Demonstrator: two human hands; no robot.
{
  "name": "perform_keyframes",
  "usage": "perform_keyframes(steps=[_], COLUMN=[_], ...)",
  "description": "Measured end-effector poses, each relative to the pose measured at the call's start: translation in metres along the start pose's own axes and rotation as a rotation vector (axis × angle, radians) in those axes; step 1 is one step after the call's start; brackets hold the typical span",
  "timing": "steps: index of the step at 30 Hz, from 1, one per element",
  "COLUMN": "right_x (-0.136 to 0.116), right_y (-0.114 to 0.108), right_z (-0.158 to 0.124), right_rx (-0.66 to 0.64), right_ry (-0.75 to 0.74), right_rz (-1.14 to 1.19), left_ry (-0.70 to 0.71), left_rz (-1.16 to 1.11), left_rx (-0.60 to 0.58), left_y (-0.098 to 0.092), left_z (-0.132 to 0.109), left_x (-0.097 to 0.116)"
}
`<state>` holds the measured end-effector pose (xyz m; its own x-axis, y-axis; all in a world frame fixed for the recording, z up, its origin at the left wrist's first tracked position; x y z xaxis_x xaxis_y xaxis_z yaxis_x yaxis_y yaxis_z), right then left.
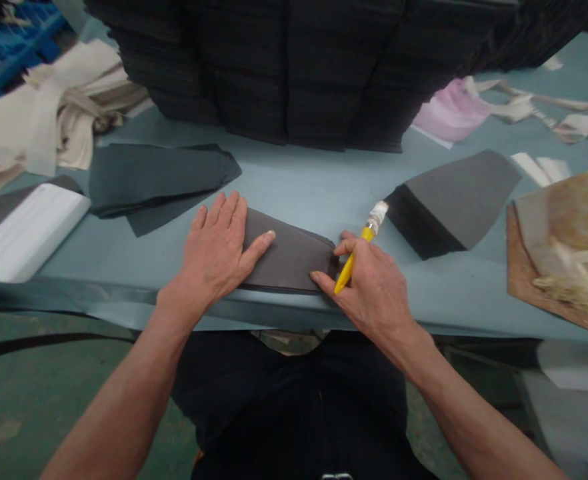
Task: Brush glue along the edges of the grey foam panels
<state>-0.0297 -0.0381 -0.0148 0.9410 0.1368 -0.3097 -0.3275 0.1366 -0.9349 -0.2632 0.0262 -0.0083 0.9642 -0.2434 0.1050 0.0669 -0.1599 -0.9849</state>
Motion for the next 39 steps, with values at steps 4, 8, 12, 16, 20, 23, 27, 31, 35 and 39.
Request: perform_keyframes(steps=[4,8,12,16,20,23,27,31,35,39], right_x=[0.001,0.003,0.003,0.003,0.004,0.005,0.009,0.013,0.016,0.02], right_y=[0.001,0.001,0.002,0.005,0.009,0.014,0.019,0.02,0.02,0.019], right_z=[-0.001,-0.002,-0.003,-0.005,-0.01,-0.014,-0.019,-0.022,-0.021,-0.017], right_rx=[-0.005,-0.008,-0.008,0.018,0.075,0.113,0.138,0.151,0.113,0.055], right_ry=[0.008,0.003,-0.003,-0.002,-0.026,-0.062,-0.102,-0.178,-0.242,-0.238], right_rz=[0.007,0.037,0.047,0.067,0.126,0.18,0.233,0.267,0.263,0.217], left_ry=[0.02,0.056,0.076,0.016,-0.107,-0.173,-0.217,-0.216,-0.189,-0.184], left_rz=[-0.023,-0.048,-0.139,-0.313,-0.416,-0.487,-0.581,-0.643,-0.674,-0.664], left_rx=[0.024,0.059,0.099,0.161,0.253,0.274,0.23,0.186,0.15,0.165], left_y=[-0.002,-0.001,0.001,-0.002,-0.009,-0.011,-0.007,-0.006,-0.006,-0.002], left_z=[0.003,0.009,0.014,0.011,-0.002,-0.015,-0.031,-0.046,-0.058,-0.072], left_x=[-0.012,-0.024,-0.033,-0.046,-0.066,-0.076,-0.081,-0.081,-0.078,-0.072])
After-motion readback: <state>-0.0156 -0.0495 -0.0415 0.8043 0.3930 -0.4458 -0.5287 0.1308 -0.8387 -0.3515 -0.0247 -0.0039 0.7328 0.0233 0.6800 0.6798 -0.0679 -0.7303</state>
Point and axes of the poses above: each hand's wrist, its own z-axis towards the middle knuckle, its own y-axis out of the palm, x = y × z, the point moved 3 cm from there along z, towards the middle knuckle, and after that the axes turned 6 degrees about -x, right-handed, at the moved point
